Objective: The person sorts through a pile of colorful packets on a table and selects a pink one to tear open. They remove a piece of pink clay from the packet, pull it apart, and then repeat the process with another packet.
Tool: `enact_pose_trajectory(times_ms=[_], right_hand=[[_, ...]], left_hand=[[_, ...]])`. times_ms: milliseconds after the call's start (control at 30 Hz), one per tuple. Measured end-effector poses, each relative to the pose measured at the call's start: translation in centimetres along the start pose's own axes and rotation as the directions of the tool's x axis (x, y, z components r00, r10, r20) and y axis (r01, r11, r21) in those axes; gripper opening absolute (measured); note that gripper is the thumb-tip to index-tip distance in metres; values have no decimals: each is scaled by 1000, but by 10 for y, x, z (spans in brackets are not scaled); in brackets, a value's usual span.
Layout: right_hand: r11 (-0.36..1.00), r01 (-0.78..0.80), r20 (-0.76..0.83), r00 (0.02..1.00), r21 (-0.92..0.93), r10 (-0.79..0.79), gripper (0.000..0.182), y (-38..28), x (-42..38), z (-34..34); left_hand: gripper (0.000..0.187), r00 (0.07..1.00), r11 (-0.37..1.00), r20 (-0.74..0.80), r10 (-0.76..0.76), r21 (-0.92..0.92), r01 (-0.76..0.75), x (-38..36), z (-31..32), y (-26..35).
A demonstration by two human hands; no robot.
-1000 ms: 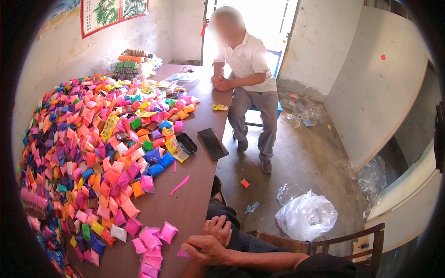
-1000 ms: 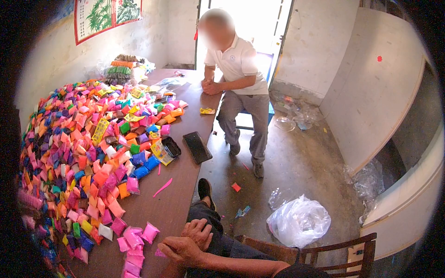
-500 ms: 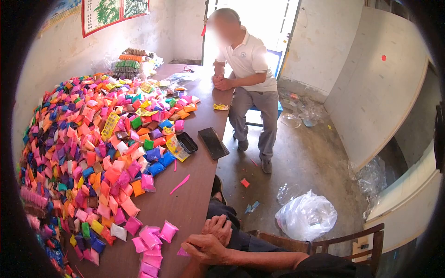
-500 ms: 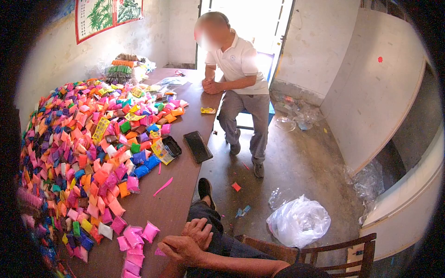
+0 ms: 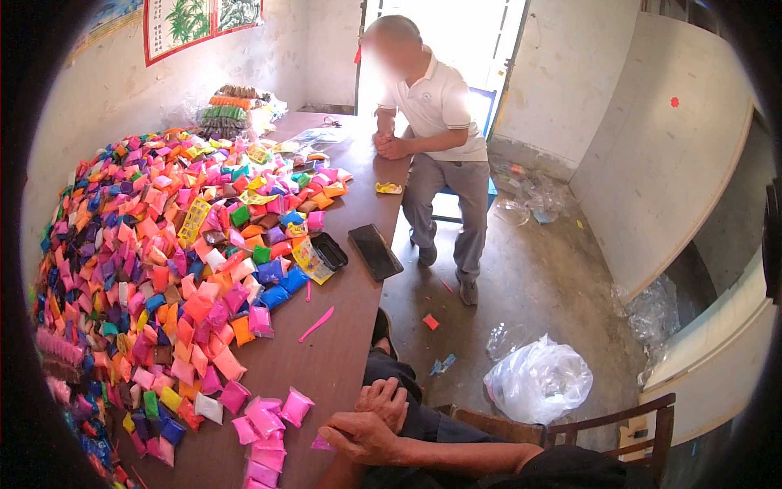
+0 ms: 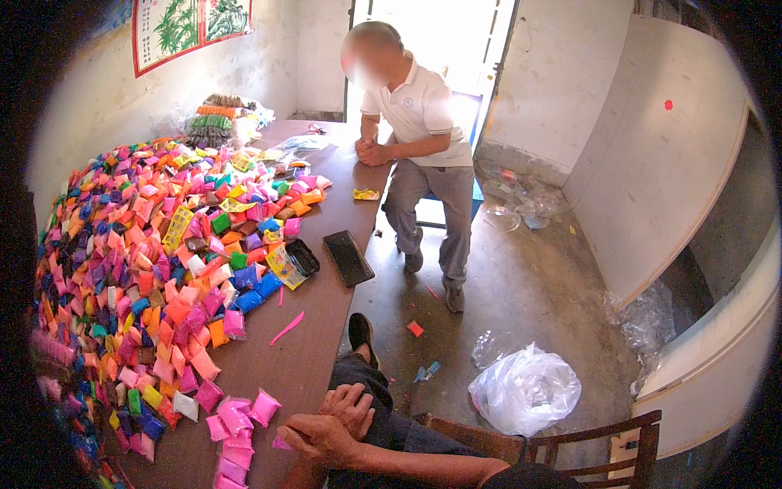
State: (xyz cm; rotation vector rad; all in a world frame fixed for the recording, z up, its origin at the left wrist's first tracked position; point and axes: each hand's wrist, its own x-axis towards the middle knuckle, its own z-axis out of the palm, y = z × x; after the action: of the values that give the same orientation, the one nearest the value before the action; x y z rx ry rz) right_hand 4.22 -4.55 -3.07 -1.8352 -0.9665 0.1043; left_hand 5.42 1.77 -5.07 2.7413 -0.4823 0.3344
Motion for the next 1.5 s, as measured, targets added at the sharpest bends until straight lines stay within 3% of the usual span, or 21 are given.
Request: enact_pose_trajectory(times_ms=[167,467,867,1367,1500], right_hand=[[994,85,-17,996,72,-84,30,-19,6,-14],[992,27,38,999,126,-33,31,-21,5,-16],[997,77,-26,997,2,-76,30,-25,10,-19],[966,51,35,997,252,-62,32,-25,10,-20],[984,70,34,996,163,-77,32,-22,11,-19]], left_hand=[[34,1000,1000,-4,1,-1,-1,0,0,0],[34,1000,1000,24,-6,-14,6,-1,3,-1],[32,1000,1000,20,-14,-13,14,-1,2,0],[33,999,999,29,-26,-19,27,0,-3,2],[33,999,999,30,-23,-22,23,1,-5,2]])
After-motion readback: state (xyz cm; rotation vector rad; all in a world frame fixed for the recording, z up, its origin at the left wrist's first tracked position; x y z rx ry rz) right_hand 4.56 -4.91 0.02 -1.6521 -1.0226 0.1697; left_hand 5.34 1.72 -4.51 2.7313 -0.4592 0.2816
